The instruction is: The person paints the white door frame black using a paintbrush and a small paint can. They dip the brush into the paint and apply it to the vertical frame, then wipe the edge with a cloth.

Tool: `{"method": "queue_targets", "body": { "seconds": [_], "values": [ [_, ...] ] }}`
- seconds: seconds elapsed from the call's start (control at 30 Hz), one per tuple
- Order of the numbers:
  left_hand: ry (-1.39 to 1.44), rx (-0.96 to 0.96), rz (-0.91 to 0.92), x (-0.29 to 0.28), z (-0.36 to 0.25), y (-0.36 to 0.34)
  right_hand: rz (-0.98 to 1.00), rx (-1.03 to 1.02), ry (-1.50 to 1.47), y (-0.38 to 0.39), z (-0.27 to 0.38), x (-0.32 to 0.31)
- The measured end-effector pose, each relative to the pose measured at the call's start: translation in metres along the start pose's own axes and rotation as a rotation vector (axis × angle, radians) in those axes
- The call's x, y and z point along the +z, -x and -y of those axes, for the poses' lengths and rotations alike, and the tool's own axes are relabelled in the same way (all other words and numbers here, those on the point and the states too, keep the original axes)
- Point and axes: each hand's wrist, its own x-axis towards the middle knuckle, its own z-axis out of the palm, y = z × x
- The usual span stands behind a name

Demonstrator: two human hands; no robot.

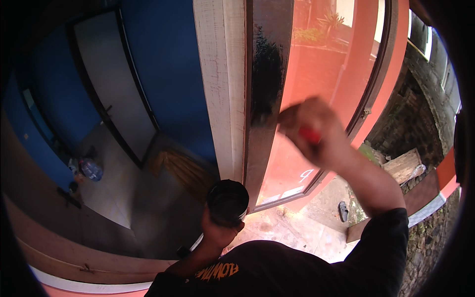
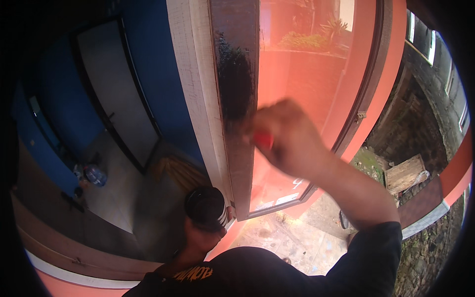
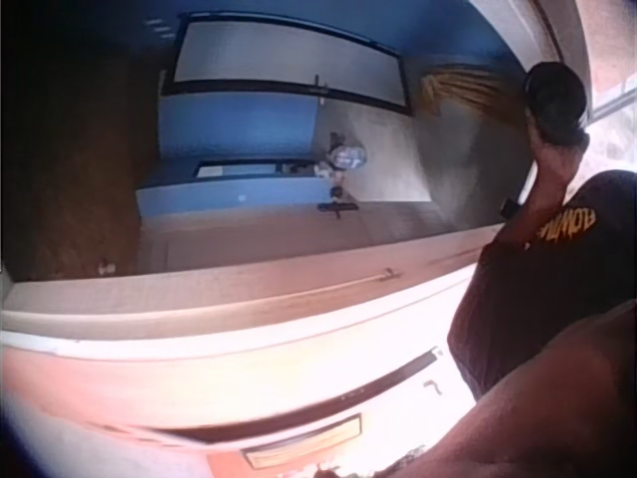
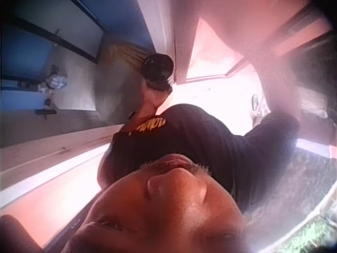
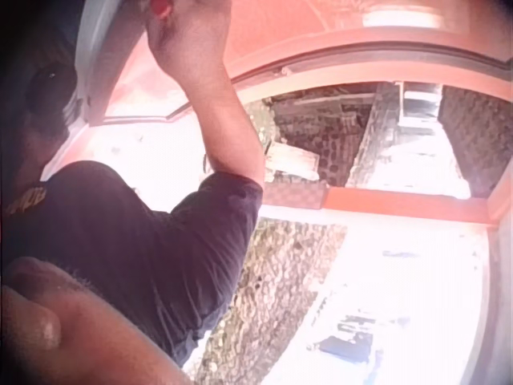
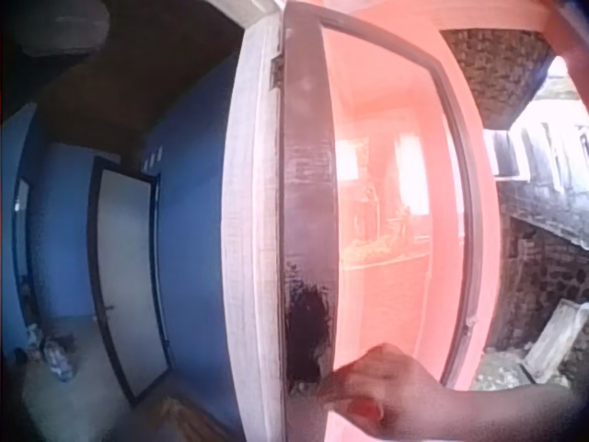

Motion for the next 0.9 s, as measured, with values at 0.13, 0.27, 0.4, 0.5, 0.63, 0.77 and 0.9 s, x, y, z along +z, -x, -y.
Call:
{"method": "queue_targets", "body": {
  "seconds": [0.13, 0.27, 0.4, 0.5, 0.63, 0.77, 0.9],
  "values": [
    [-0.074, 0.006, -0.098, -0.003, 0.002, -0.003, -0.323, -0.112, 0.122, -0.068, -0.015, -0.05],
    [-0.062, -0.004, -0.116, -0.003, 0.004, -0.004, -0.475, -0.299, 0.359, -0.087, -0.009, -0.068],
    [-0.043, 0.019, -0.033, 0.001, 0.003, -0.003, -0.286, -0.32, 0.707, -0.052, -0.003, -0.034],
    [-0.061, 0.076, -0.04, 0.002, 0.002, -0.004, -0.162, -0.309, 0.583, -0.004, 0.01, 0.015],
    [-0.009, 0.017, -0.011, 0.002, -0.002, -0.009, 0.104, -0.213, 0.213, 0.056, 0.034, 0.052],
    [-0.032, 0.022, -0.007, 0.001, -0.005, -0.012, 0.089, -0.051, -0.022, 0.052, 0.028, 0.035],
    [-0.065, -0.005, 0.01, 0.001, -0.004, -0.014, -0.03, -0.022, 0.045, -0.013, -0.001, -0.008]
  ]
}}
